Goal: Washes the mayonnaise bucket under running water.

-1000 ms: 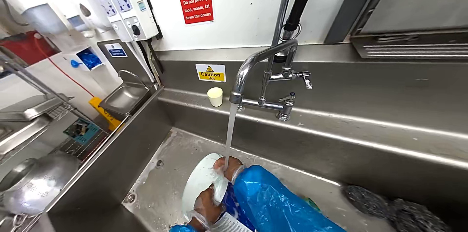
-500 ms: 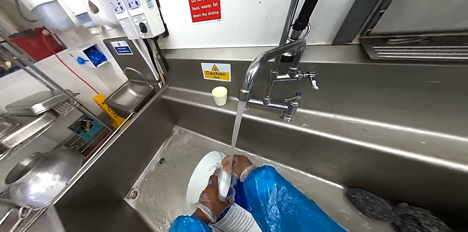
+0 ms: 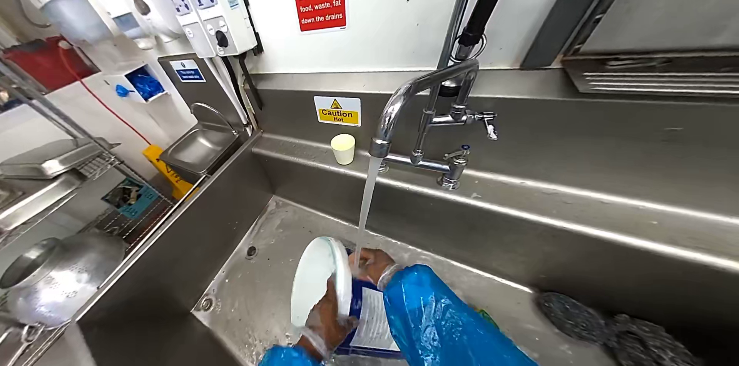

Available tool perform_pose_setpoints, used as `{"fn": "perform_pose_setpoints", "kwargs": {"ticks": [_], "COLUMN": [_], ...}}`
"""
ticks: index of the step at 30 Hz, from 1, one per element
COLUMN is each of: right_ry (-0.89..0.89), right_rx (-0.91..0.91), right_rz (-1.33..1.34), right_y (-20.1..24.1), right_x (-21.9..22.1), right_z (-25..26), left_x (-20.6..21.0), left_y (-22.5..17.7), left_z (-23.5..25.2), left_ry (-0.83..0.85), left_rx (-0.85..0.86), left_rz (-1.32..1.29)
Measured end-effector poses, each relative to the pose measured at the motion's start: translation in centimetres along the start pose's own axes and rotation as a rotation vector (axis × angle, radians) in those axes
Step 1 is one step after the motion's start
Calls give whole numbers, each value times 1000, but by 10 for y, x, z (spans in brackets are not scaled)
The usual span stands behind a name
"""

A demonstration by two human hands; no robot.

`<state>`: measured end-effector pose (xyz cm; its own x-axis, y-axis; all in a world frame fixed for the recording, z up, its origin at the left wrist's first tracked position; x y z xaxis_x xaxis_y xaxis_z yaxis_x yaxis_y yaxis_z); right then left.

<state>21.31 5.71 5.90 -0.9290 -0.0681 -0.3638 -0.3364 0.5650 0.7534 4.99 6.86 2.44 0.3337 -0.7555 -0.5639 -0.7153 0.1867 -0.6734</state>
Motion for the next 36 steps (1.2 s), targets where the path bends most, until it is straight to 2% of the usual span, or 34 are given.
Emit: {"fn": "perform_pose_setpoints", "kwargs": {"ticks": [2,4,7,11,14,18,20,21,22,24,27,29,32,34,36], "right_ry": [112,131,118,40,-11,9,79,109,117,45,-85,-68,30,51,50], "right_rx": [-12,12,24,52,74,81,59,18,-37,-93,-5,17,-11,-12,-21], "right_rz": [74,114,176,205,262,309,205,129,52,-12,179,66,-170,-134,-83], "right_y": [-4,-9,-9,-7,-15,-25,-28,-25,-21,-20,-31,-24,-15,-20,-25], "right_x": [10,17,25,15,11,20,33,37,37,26,9,5,9,18,24], "right_z": [-3,-2,2,1,5,8,11,10,8,4,14,16,18,22,23], "left_x": [9,11,0,-15,-13,35,61,63,58,39,11,-1,7,27,40], "left_y": [23,35,16,-1,-1,13,18,18,14,3,-6,-10,-11,-4,2], "left_z": [-16,-24,-8,32,31,-5,-16,-15,-9,5,20,29,37,39,40], "left_ry": [-117,-143,-156,-320,-244,-21,-44,-136,-237,-308,-425,-510,-469,-392,-422], "left_rx": [-50,-117,-109,-167,-87,139,45,-24,-94,-175,-236,-283,-327,-384,-434], "left_rz": [-36,-38,-100,-584,-847,-627,-645,-736,-846,-979,-1129,-1213,-1169,-1166,-1217]}}
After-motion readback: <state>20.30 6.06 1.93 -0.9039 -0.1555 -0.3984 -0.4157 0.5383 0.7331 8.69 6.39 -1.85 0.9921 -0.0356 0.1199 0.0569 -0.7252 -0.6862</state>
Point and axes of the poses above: each hand's wrist, its own z-axis towards the middle knuckle, its own x-axis out of the palm, y = z × x, the point moved 5 cm from there along z, towards the middle knuckle
